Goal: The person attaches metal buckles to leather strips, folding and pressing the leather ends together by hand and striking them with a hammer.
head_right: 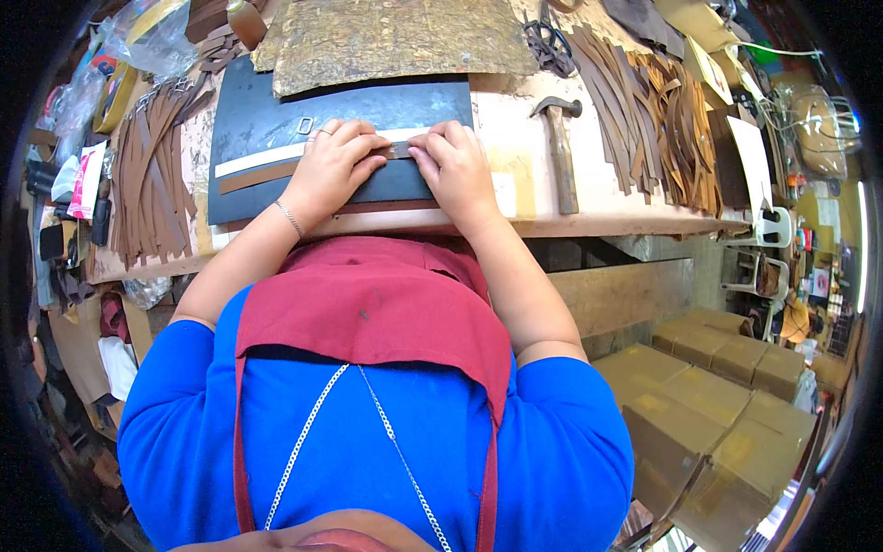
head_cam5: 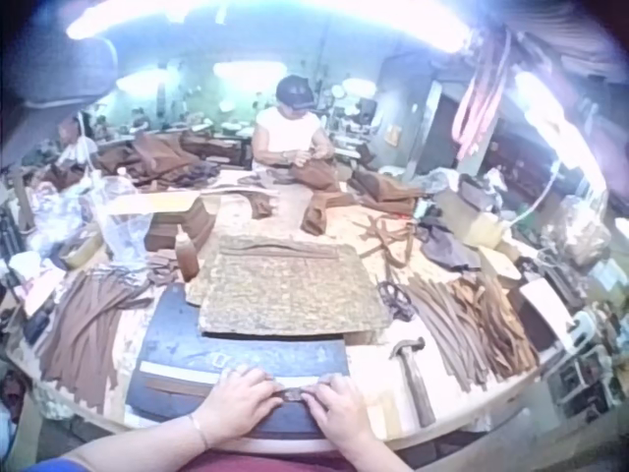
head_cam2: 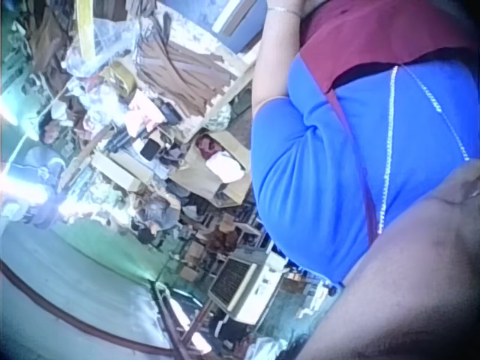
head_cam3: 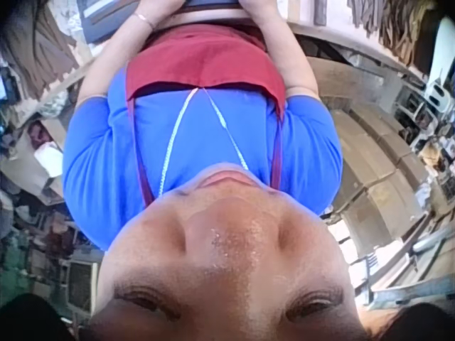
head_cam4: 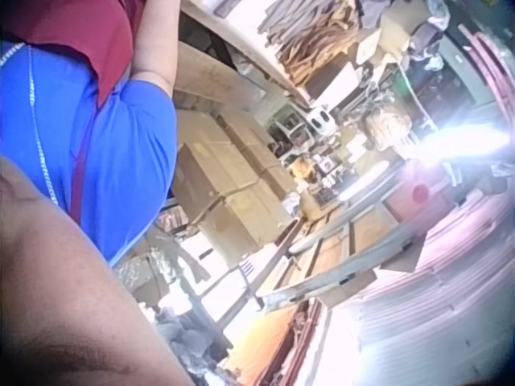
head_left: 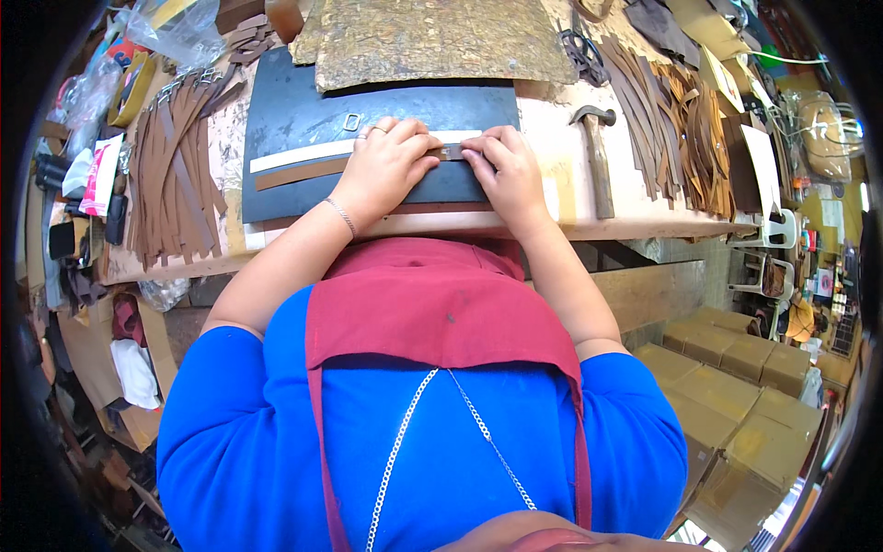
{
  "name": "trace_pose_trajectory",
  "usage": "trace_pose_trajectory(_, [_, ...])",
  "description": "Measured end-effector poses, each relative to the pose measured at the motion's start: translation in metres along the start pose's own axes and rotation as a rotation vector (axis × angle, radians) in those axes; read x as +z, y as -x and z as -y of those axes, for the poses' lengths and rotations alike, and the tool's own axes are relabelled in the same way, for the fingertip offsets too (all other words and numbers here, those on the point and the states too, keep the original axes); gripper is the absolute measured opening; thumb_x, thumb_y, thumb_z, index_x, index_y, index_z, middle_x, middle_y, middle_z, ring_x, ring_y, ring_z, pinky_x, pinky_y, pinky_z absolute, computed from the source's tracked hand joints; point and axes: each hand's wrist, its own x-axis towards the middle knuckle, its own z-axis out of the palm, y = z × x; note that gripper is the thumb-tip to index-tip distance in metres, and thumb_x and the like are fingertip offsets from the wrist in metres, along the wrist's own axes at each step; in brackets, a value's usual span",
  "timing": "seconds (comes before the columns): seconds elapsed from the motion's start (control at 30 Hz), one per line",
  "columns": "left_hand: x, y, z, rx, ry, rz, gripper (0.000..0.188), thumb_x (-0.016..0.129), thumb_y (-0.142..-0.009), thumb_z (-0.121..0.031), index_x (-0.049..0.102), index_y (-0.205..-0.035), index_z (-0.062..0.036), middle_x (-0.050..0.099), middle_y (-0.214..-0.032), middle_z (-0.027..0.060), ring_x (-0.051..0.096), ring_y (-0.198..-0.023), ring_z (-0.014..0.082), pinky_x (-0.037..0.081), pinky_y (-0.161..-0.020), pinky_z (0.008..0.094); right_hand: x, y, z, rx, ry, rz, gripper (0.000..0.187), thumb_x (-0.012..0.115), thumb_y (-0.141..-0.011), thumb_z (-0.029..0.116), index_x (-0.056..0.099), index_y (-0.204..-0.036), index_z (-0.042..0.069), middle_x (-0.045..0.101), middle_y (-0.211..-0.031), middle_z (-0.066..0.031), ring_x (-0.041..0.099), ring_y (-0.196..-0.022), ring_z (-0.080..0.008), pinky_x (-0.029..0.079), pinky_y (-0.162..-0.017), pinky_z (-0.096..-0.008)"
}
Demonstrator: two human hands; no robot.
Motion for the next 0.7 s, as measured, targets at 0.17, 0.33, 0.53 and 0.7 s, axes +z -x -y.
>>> trace_pose_trajectory(0.17, [0.000,-0.001,0.002,-0.048,0.074,0.005,0.020,0.070,-0.094,-0.025,0.074,-0.110,-0.0150,0.065,-0.111,0.0031,0.058,-0.107,0.0272,0.046,-0.095,0.0389,-0.009,0.005,-0.009,0.004,-0.045,-0.003,0.011,0.081,-0.079,0.011,0.073,-0.086,0.008,0.069,-0.091,-0.0059,0.063,-0.088,-0.0283,0.051,-0.079,-0.0404])
trace_pose_trajectory(0.33, [-0.002,-0.005,0.002,-0.059,0.064,0.009,0.018,0.070,-0.093,-0.021,0.074,-0.109,-0.0129,0.065,-0.105,0.0046,0.060,-0.103,0.0274,0.047,-0.093,0.0390,-0.001,0.006,-0.010,-0.056,-0.013,-0.034,0.011,0.081,-0.080,0.013,0.072,-0.085,0.009,0.071,-0.092,-0.0024,0.063,-0.088,-0.0254,0.050,-0.080,-0.0393])
trace_pose_trajectory(0.53, [-0.001,-0.009,0.012,-0.028,0.133,0.009,0.018,0.071,-0.092,-0.016,0.075,-0.108,-0.0105,0.065,-0.105,0.0058,0.061,-0.099,0.0292,0.050,-0.089,0.0394,0.001,0.007,-0.007,-0.094,0.052,-0.045,0.012,0.079,-0.082,0.016,0.073,-0.091,0.013,0.071,-0.095,0.0008,0.062,-0.091,-0.0226,0.047,-0.082,-0.0381])
trace_pose_trajectory(0.7, [-0.002,-0.010,0.011,-0.056,0.169,0.026,0.019,0.071,-0.092,-0.017,0.076,-0.109,-0.0102,0.066,-0.104,0.0060,0.061,-0.100,0.0289,0.050,-0.090,0.0387,0.001,0.008,-0.007,-0.098,0.060,-0.039,0.012,0.078,-0.083,0.016,0.072,-0.093,0.014,0.070,-0.096,0.0016,0.062,-0.092,-0.0224,0.046,-0.081,-0.0386])
